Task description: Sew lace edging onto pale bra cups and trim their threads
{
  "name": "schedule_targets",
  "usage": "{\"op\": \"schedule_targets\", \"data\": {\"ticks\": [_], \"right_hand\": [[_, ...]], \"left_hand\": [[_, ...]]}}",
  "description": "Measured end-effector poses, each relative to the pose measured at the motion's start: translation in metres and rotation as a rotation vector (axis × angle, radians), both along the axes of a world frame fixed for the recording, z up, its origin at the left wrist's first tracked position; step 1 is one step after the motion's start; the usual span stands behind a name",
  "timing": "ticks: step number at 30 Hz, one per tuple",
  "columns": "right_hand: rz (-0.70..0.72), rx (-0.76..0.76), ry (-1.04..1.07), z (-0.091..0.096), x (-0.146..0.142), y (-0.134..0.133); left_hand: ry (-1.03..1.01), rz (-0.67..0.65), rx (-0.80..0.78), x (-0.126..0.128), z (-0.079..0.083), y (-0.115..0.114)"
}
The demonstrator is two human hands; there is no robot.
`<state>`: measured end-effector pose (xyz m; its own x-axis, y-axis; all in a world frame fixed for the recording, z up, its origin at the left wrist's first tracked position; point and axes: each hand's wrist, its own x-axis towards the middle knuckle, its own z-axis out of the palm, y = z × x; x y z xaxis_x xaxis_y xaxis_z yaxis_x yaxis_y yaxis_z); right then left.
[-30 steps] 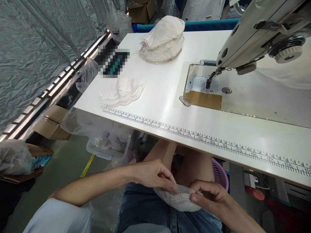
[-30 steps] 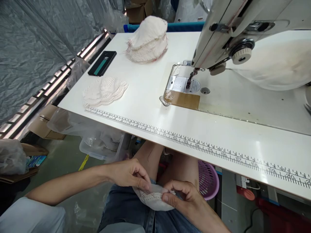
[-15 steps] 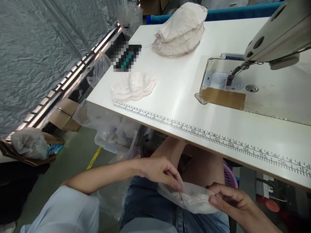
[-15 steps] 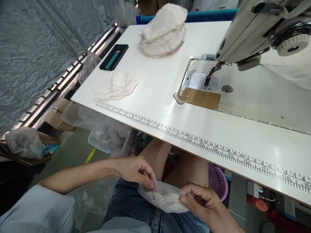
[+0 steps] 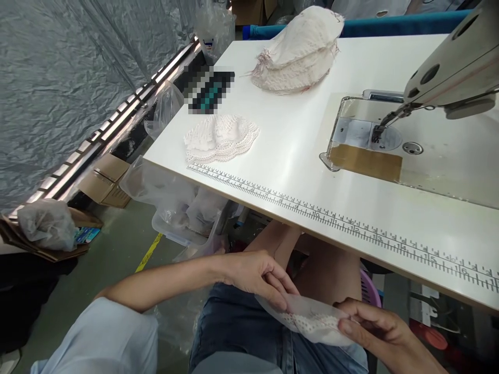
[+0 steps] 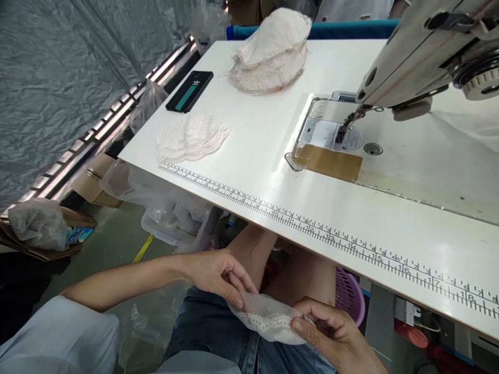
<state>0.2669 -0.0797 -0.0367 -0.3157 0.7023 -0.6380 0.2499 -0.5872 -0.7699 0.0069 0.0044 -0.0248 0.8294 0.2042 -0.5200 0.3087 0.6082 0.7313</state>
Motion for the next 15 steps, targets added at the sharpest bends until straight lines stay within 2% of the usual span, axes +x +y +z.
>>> {"op": "schedule_targets", "data": {"ticks": [6,9,11,15], "right_hand": [[0.041,-0.037,-0.006,0.006,-0.004,0.003],[0.073,-0.008,-0.003,0.013,-0.013,0.006],[0.120,0.047,-0.005,0.019,-0.022,0.009],[0.224,0.178,-0.066,0.030,-0.032,0.014]], "left_hand": [[-0.021,-0.030,0.037,-0.005,0.001,0.003],[-0.009,-0.066,0.078,-0.004,0.001,0.004],[0.011,-0.081,0.153,0.003,0.003,0.003],[0.081,-0.064,0.413,0.024,0.010,-0.003]]}}
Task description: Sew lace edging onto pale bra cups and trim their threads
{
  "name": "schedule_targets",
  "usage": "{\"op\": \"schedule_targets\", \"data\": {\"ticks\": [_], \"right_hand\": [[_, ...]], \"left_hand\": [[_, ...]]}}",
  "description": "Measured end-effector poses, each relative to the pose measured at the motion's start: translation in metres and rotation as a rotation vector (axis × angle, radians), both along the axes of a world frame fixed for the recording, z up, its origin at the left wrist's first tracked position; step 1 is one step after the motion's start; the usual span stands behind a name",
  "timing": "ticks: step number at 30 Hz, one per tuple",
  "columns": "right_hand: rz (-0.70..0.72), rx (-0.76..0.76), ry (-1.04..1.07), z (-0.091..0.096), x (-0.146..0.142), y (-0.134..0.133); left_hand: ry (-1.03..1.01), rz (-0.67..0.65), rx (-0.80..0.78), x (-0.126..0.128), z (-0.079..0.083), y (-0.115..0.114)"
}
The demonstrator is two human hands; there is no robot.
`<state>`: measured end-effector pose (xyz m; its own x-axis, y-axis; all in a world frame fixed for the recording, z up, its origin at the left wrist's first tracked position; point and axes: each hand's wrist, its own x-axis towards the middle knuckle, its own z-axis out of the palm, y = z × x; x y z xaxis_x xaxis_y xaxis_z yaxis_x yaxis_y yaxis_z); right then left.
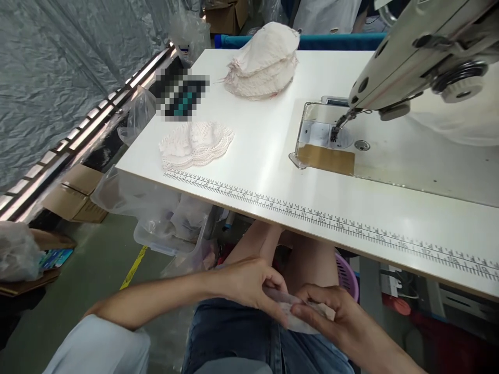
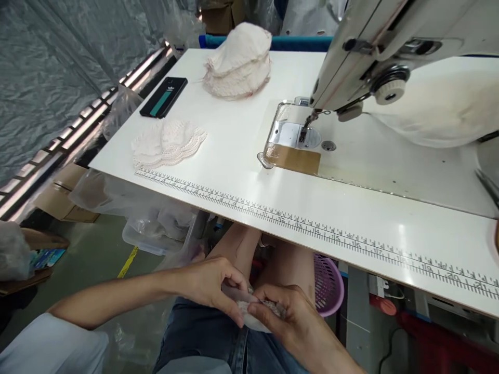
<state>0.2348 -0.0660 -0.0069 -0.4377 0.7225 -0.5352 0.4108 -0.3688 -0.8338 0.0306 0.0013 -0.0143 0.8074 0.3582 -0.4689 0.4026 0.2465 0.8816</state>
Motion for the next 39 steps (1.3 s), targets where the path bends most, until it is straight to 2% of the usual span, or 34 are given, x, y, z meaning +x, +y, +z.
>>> {"op": "schedule_targets", "data": {"ticks": [3,10,17,20,28,36,39], "right_hand": [[0.002,0.048,-0.034,0.002,0.004,0.000],[-0.050,-0.011,0.062,-0.006,0.017,-0.002],[-0.130,0.109,0.027,-0.006,0.008,-0.007],[-0.106,0.058,0.066,-0.006,0.006,-0.008],[-0.015,0.052,0.053,-0.002,0.002,-0.007],[0.023,0.065,-0.006,0.001,0.004,-0.008],[-0.005,0.103,-0.013,-0.001,0.004,-0.008]], "left_hand": [[0.001,0.032,0.064,0.008,0.005,-0.003],[0.024,0.050,0.048,0.001,0.003,-0.001],[0.076,0.060,-0.004,-0.001,0.006,-0.003],[0.080,0.053,0.004,-0.003,0.009,-0.001],[0.141,-0.016,0.068,0.000,0.017,-0.001],[0.096,0.062,0.012,0.008,0.015,-0.008],[0.106,0.080,-0.008,0.007,0.012,-0.011]]}}
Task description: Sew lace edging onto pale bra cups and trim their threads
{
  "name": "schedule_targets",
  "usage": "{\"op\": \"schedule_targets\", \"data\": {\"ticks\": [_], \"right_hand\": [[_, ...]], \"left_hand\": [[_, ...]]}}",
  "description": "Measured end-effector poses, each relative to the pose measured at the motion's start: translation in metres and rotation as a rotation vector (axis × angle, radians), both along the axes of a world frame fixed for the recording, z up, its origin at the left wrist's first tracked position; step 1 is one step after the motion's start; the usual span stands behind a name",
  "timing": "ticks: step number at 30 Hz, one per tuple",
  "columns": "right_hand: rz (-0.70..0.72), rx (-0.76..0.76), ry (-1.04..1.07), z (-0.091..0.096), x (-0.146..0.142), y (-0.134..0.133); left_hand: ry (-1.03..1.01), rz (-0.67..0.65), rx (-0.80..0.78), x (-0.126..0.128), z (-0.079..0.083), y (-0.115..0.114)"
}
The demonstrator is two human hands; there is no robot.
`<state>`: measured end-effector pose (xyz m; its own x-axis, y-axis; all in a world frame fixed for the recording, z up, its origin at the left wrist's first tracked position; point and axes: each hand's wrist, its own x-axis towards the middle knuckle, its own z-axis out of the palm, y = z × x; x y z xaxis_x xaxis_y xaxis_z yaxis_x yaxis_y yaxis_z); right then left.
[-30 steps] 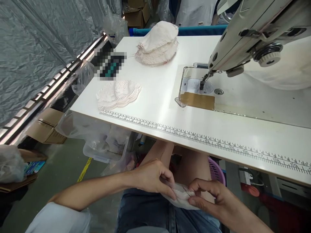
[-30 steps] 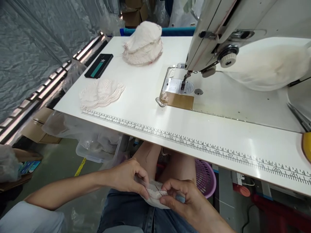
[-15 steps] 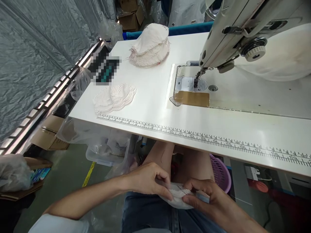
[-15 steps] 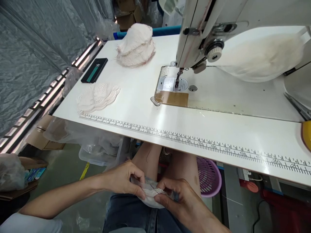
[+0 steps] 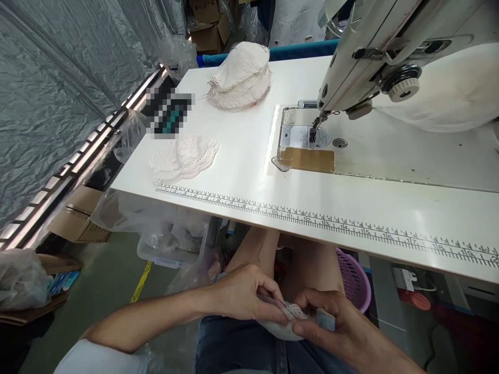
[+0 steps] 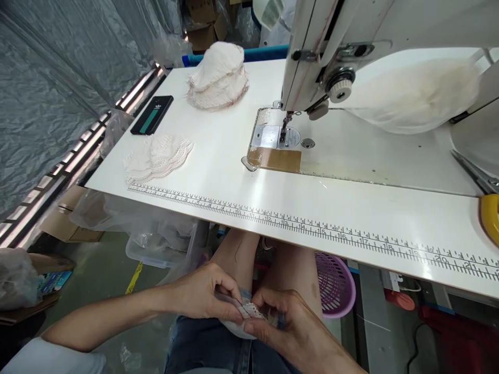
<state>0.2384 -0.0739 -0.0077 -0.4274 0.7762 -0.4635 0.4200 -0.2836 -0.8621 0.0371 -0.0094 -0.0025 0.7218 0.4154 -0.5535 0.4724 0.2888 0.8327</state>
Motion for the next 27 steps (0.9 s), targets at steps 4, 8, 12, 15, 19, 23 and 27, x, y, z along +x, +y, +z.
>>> {"op": "schedule_targets", "data": {"ticks": [4,8,12,15,19,23,27], "right_hand": [[-0.032,0.043,0.018,-0.004,-0.001,-0.002],[-0.019,0.053,0.006,-0.008,0.003,-0.006],[-0.012,0.077,-0.051,-0.011,0.005,-0.008],[0.002,0.111,-0.056,-0.009,0.000,-0.005],[-0.019,0.158,0.021,-0.008,-0.004,-0.003],[-0.060,0.121,0.070,-0.012,-0.003,-0.005],[-0.034,0.057,0.075,-0.013,-0.001,-0.004]], "left_hand": [[0.014,0.025,-0.030,-0.001,-0.005,-0.004],[0.033,0.046,-0.067,-0.002,-0.007,-0.006],[0.021,0.059,-0.075,0.000,-0.005,-0.005],[0.033,0.071,-0.082,0.001,-0.001,-0.004],[0.026,0.041,-0.028,0.002,0.004,-0.002],[0.010,0.023,0.010,0.001,0.005,-0.001],[0.008,0.029,-0.006,0.001,0.003,-0.002]]}}
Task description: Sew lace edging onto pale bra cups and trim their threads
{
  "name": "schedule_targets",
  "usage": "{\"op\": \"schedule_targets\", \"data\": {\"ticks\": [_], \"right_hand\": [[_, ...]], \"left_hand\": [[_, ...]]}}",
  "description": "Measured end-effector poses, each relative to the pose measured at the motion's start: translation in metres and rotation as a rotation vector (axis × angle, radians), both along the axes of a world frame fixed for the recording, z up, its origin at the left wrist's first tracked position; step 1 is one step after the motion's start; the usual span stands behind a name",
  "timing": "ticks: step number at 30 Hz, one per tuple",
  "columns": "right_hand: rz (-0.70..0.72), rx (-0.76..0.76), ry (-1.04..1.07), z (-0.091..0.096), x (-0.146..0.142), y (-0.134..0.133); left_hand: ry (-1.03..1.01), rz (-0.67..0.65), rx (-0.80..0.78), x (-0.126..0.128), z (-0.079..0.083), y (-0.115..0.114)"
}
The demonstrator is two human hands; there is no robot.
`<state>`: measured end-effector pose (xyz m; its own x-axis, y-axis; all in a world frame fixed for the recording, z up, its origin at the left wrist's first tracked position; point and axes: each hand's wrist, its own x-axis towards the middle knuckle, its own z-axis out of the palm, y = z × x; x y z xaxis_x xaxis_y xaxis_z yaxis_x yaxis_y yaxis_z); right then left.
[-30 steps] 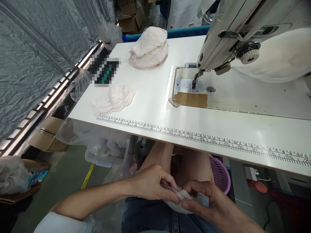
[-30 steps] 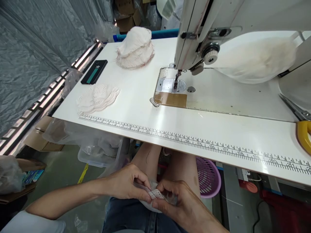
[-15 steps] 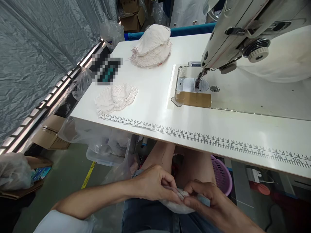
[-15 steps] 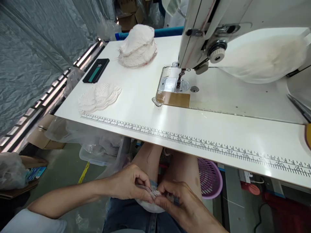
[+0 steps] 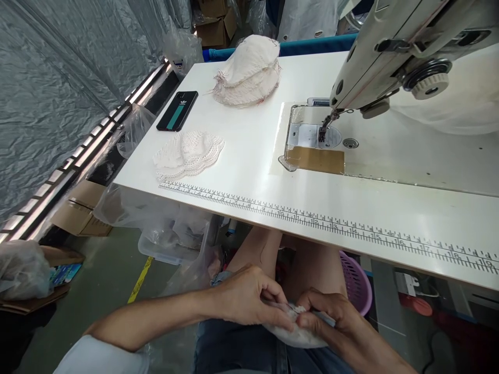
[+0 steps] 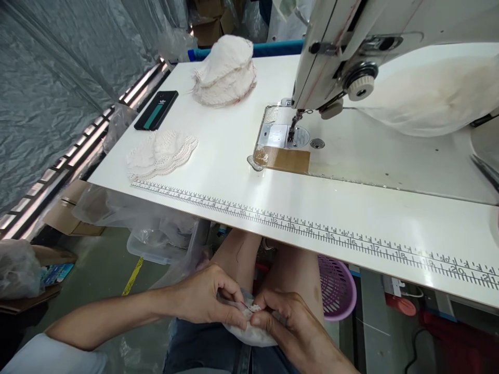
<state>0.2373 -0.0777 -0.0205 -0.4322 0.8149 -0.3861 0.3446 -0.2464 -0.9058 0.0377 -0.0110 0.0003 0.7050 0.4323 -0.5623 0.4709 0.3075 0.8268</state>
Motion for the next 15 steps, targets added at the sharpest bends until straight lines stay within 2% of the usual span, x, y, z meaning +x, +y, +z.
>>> {"op": "schedule_targets", "data": {"ticks": [4,15], "right_hand": [[0.064,-0.008,-0.073,0.0049,-0.0017,0.0038],[0.027,0.044,-0.072,0.0001,-0.0059,-0.0019]], "left_hand": [[0.023,-0.011,0.002,-0.0013,-0.0009,0.0001],[0.037,-0.002,-0.024,-0.0044,-0.0036,0.0012]]}}
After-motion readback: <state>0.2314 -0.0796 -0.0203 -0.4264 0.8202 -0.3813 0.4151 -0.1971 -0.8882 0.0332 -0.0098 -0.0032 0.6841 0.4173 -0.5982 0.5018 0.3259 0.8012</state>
